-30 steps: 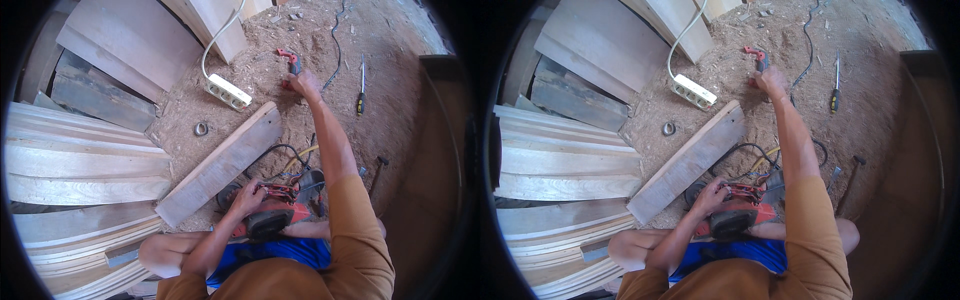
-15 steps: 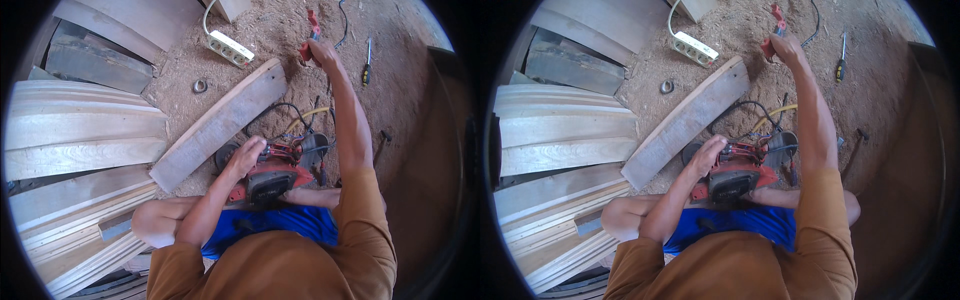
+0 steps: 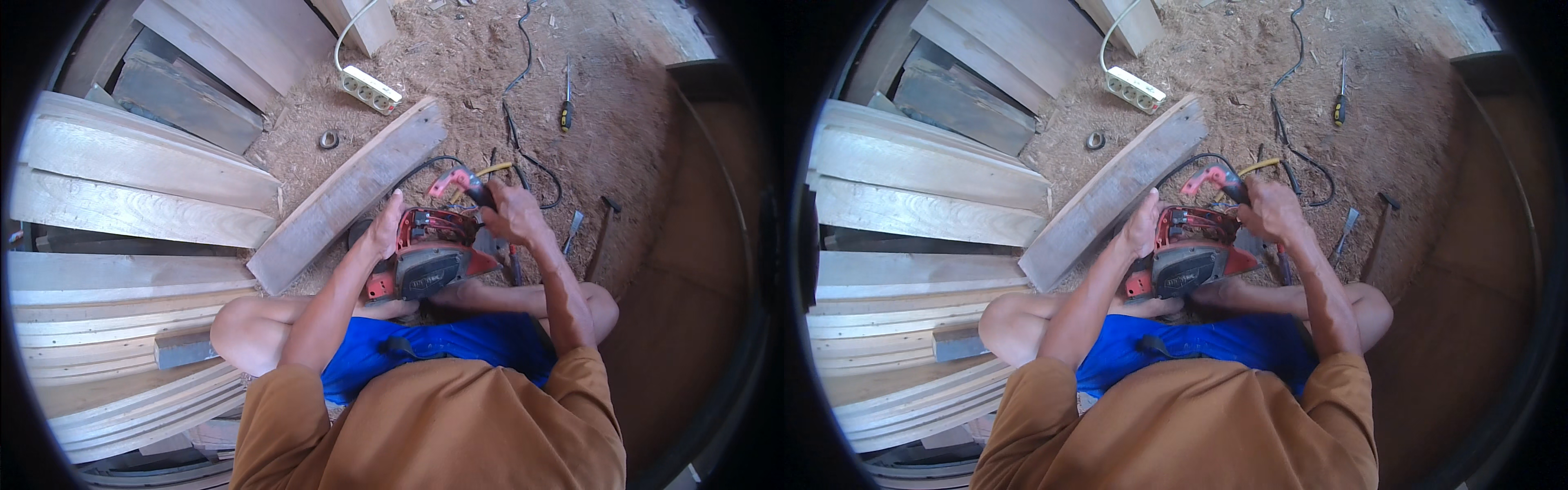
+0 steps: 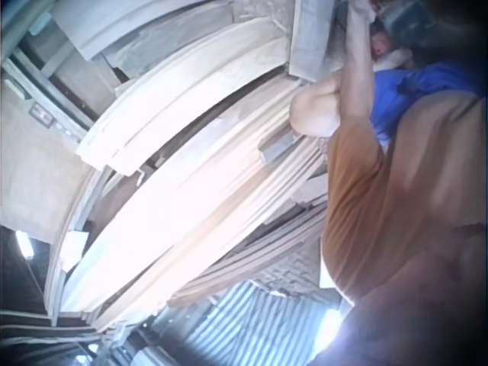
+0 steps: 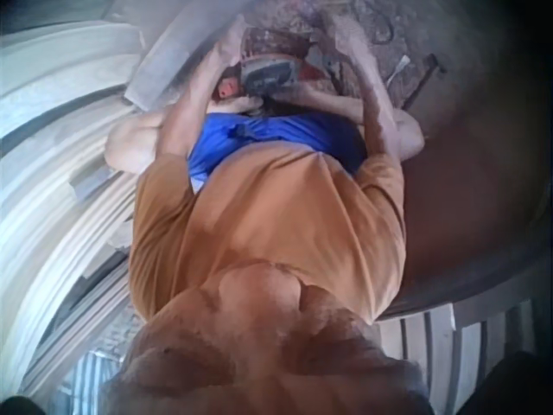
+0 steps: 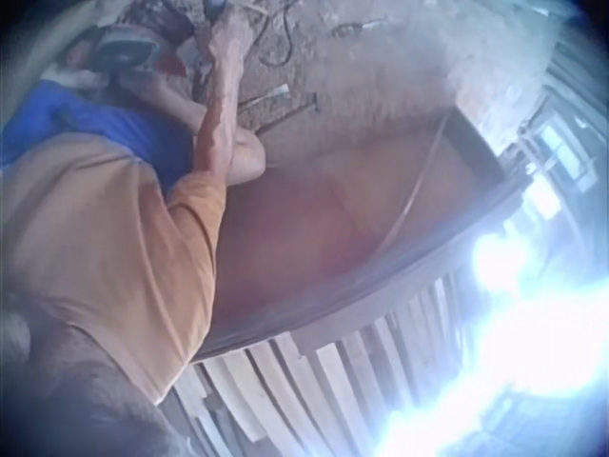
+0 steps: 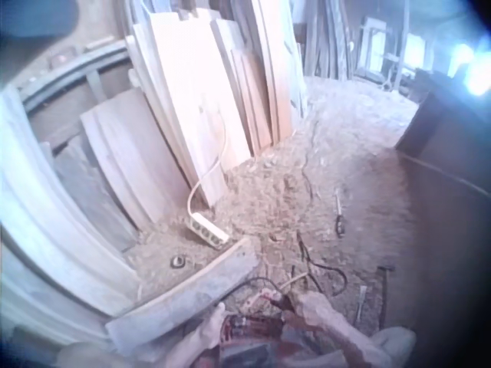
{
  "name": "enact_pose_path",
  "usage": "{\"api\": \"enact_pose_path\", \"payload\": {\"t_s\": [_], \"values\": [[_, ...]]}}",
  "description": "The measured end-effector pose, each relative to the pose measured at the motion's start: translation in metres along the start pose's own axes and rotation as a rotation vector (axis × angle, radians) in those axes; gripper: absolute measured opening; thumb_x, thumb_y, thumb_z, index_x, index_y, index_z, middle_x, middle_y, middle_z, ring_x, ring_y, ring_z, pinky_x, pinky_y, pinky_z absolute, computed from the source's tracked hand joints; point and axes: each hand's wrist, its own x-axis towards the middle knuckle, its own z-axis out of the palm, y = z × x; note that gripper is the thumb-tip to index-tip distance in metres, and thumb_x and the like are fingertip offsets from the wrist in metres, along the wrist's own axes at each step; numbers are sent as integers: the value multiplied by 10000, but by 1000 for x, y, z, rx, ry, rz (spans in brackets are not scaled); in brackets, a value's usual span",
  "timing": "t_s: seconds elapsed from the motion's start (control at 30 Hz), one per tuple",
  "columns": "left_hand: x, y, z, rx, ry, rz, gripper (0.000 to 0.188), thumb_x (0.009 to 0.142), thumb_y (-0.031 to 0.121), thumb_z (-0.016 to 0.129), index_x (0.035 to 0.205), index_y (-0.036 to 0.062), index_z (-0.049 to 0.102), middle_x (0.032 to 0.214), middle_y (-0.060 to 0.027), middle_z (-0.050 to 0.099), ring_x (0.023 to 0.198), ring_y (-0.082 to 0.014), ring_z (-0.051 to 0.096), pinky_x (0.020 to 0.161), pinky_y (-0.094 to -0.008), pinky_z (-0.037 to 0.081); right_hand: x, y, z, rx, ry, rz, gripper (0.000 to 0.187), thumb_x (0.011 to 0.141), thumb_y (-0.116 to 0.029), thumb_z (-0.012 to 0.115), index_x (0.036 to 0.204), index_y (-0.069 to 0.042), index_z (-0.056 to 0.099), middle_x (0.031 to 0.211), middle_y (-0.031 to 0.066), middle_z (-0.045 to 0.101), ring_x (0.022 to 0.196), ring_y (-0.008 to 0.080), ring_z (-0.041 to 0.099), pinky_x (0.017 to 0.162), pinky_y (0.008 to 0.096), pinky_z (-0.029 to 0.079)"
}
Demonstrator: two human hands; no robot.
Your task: The person repairs a power sander by adjusting its internal wiring with a screwdriver, picking up a handle cover, and fitting the cover onto the tool body by hand.
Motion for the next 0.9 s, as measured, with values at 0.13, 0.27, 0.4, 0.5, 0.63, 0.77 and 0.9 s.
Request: {"api": "enact_pose_path", "payload": {"t_s": [0.13,0.27,0.4,0.5,0.63,0.77,0.9], "values": [[0,0,4,-108,-15,12,959,1072,711,164,1483,-87,500,1420,-250,634,1273,-331,664,1144,-463,509,-13,-19,17,-276,62,-129,357,842,-236,672,1104,1,623,882,262,736,888,466,721,845,554,564],[-1,-1,6,-72,94,-6,937,1080,698,160,1486,-76,499,1392,-233,653,1258,-328,670,1131,-476,519,-14,-24,25,-292,38,-209,328,832,-201,651,1085,9,636,874,271,735,878,466,726,830,541,570],[-2,-3,3,-81,66,3,963,1046,742,332,1500,-101,434,1360,-200,648,1214,-267,665,1030,-463,566,-14,-29,32,-321,6,-196,303,837,-190,636,1061,13,652,888,260,746,877,461,733,830,529,574],[-2,-2,4,-92,42,21,948,1049,733,341,1484,-103,442,1333,-186,661,1167,-238,680,974,-437,588,-16,-36,30,-324,-29,-160,308,841,-191,633,1069,15,657,929,264,750,918,455,734,858,528,570],[1,-4,2,-35,70,12,891,1090,687,201,1471,-46,534,1357,-206,675,1220,-289,685,1088,-458,554,-13,-28,33,-302,3,-148,315,848,-193,628,1084,14,659,962,277,747,967,450,729,888,529,561],[4,-10,-8,-126,-25,20,788,1105,639,304,1446,-21,567,1296,-165,698,1083,-233,718,985,-429,608,-12,-26,34,-291,-8,-141,325,851,-197,627,1105,2,668,975,277,744,986,450,722,901,533,554],[12,-15,-18,21,-13,18,631,1114,532,431,1365,-10,632,1178,-109,727,946,-164,718,853,-376,636,-11,-20,42,-291,57,-170,319,820,-223,678,1076,-35,704,908,244,736,927,443,712,853,546,553]]}}
